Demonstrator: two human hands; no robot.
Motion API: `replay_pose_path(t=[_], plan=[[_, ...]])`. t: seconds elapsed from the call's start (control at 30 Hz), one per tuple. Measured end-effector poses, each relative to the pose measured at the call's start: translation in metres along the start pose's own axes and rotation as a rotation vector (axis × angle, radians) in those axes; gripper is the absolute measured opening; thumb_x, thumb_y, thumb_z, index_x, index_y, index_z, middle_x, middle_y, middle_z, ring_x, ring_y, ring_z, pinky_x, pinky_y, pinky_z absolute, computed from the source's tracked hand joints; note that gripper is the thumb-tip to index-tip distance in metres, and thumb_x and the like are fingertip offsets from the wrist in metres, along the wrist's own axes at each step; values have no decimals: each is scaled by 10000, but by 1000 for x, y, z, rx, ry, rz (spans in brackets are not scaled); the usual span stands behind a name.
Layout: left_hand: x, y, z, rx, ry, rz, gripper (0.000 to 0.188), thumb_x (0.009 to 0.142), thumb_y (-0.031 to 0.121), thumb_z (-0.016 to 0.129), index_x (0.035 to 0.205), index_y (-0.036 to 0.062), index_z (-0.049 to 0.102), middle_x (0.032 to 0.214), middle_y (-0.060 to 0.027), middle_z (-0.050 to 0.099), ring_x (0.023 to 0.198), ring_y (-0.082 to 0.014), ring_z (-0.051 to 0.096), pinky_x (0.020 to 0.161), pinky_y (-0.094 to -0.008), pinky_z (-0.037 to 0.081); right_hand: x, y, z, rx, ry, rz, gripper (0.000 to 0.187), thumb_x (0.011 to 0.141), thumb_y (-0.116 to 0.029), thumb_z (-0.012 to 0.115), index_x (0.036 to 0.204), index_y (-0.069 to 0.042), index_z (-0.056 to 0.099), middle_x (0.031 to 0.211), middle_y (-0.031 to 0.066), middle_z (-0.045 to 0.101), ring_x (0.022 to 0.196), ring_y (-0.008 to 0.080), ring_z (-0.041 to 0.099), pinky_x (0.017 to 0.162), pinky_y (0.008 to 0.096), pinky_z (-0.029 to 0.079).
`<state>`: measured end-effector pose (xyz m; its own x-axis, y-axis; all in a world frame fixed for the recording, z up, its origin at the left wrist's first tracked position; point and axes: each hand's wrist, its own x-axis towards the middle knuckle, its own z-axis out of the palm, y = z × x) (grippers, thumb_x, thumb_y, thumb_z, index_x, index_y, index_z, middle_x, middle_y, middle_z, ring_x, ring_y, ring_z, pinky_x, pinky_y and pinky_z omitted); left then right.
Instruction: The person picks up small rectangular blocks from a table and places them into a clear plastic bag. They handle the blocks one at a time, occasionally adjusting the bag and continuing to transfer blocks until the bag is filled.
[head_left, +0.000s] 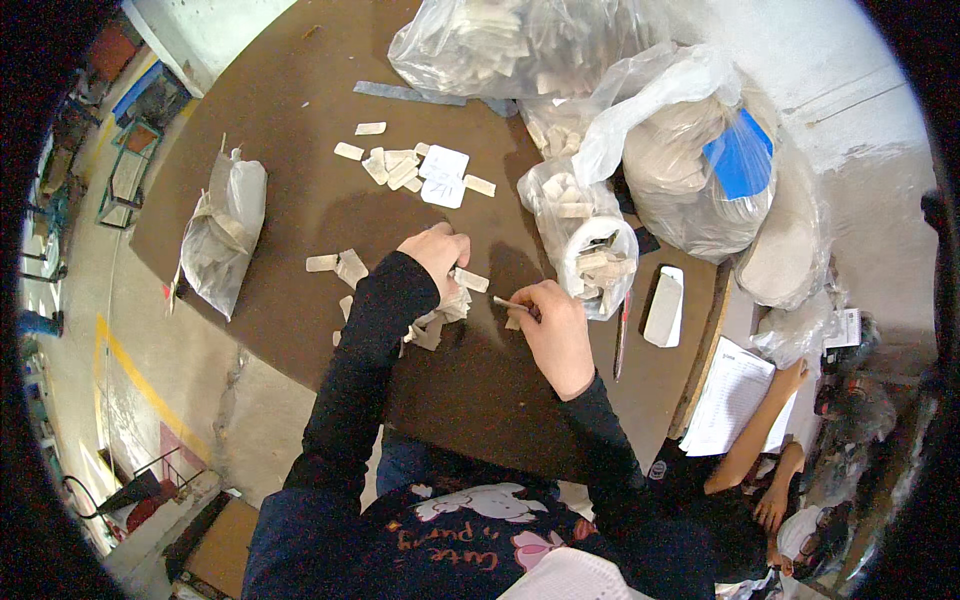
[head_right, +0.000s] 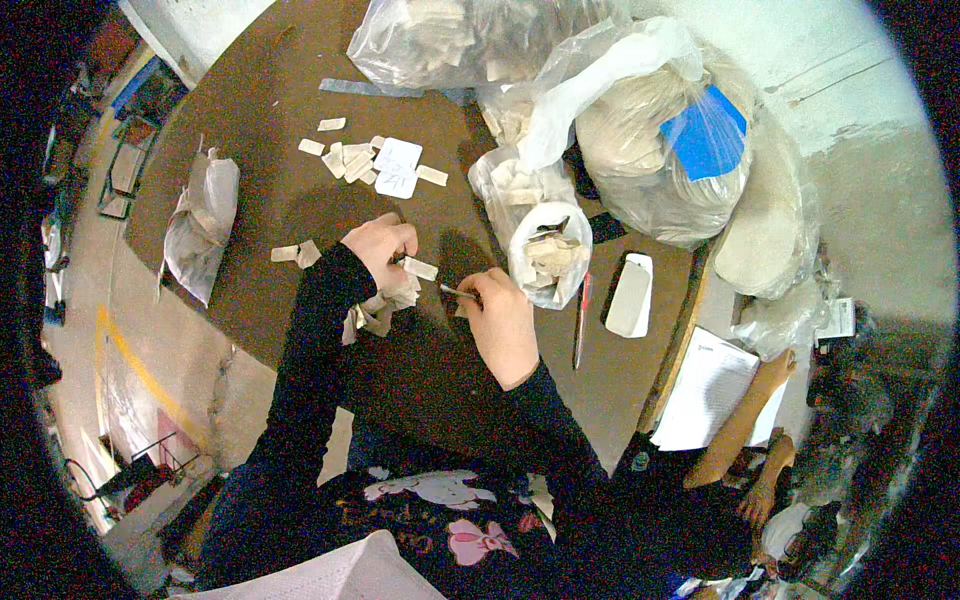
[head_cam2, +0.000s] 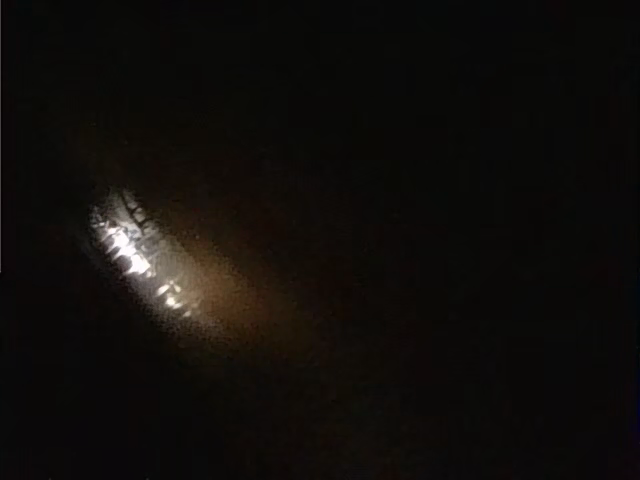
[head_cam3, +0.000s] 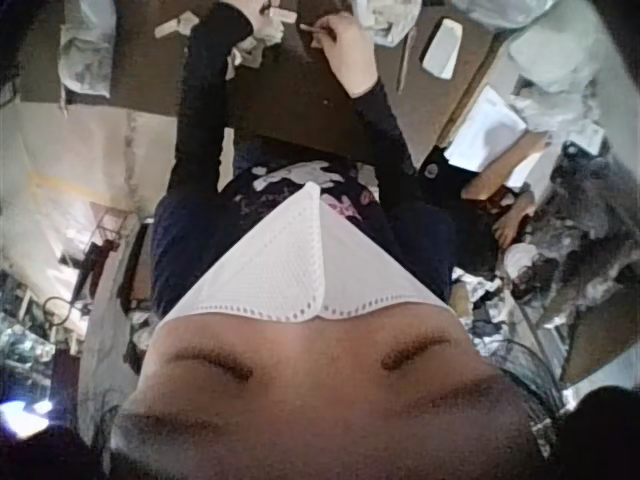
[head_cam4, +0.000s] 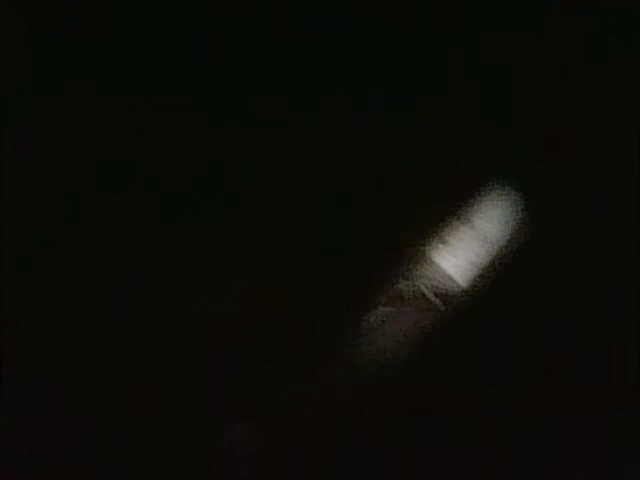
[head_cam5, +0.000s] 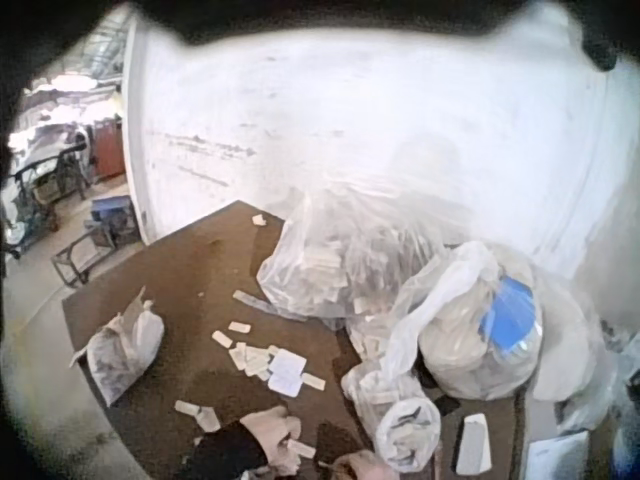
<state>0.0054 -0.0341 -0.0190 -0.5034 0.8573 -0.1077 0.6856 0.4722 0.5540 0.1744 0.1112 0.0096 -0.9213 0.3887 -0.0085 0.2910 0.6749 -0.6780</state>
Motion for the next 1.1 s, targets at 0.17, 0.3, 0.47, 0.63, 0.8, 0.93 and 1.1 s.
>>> replay_pose_path(t=[0.17, 0.3, 0.47, 0.63, 0.8, 0.93, 1.1], plan=[[3, 4, 3, -21, -101, -101, 263, 646, 107, 741, 874, 85, 610, 839, -115, 627, 841, -325, 643, 721, -421, 527, -7, -8, -29, 196, 188, -14, 125, 809, -39, 728, 907, -11, 656, 834, 116, 633, 735, 204, 626, 668, 297, 490], [6, 5, 8, 111, -190, -95, 205, 646, 112, 732, 815, 74, 622, 810, -111, 634, 844, -314, 649, 725, -423, 528, 5, 13, -71, 88, 383, 101, 176, 819, -25, 718, 981, -4, 654, 848, 87, 646, 744, 155, 615, 665, 283, 493], [4, 7, -5, 1, -169, 63, 119, 694, 75, 699, 789, 56, 629, 816, -145, 636, 833, -319, 652, 741, -421, 530, 7, 27, -86, 133, 375, 70, 256, 852, -53, 700, 1104, -24, 670, 1152, 103, 602, 831, 157, 618, 731, 280, 508], [3, 18, -16, -251, -51, 210, 152, 720, 84, 703, 799, 55, 577, 758, -109, 607, 768, -302, 633, 694, -404, 510, 2, 64, -80, 37, 322, 35, 242, 922, -154, 634, 1145, -73, 683, 1260, 144, 600, 949, 219, 624, 828, 315, 497], [13, 29, -10, -430, 94, 335, 218, 773, 140, 742, 852, 64, 553, 791, -83, 627, 747, -270, 641, 675, -364, 508, 6, 54, -86, -3, 349, 26, 288, 949, -151, 593, 1197, -11, 639, 1238, 177, 618, 1101, 251, 600, 944, 322, 455], [19, 44, -6, -598, 193, 270, 209, 811, 168, 746, 880, 72, 574, 794, -52, 629, 710, -175, 630, 651, -312, 500, 6, 27, -99, -57, 471, 0, 270, 930, -104, 609, 1173, 7, 642, 1236, 169, 607, 1148, 294, 577, 988, 351, 433], [23, 63, 14, -829, 160, 143, 188, 826, 198, 751, 888, 77, 622, 772, 23, 618, 690, -50, 548, 600, -225, 447, -1, 9, -94, -206, 473, -154, 292, 828, -48, 686, 1118, -27, 661, 1211, 146, 603, 1121, 303, 578, 971, 359, 441]])
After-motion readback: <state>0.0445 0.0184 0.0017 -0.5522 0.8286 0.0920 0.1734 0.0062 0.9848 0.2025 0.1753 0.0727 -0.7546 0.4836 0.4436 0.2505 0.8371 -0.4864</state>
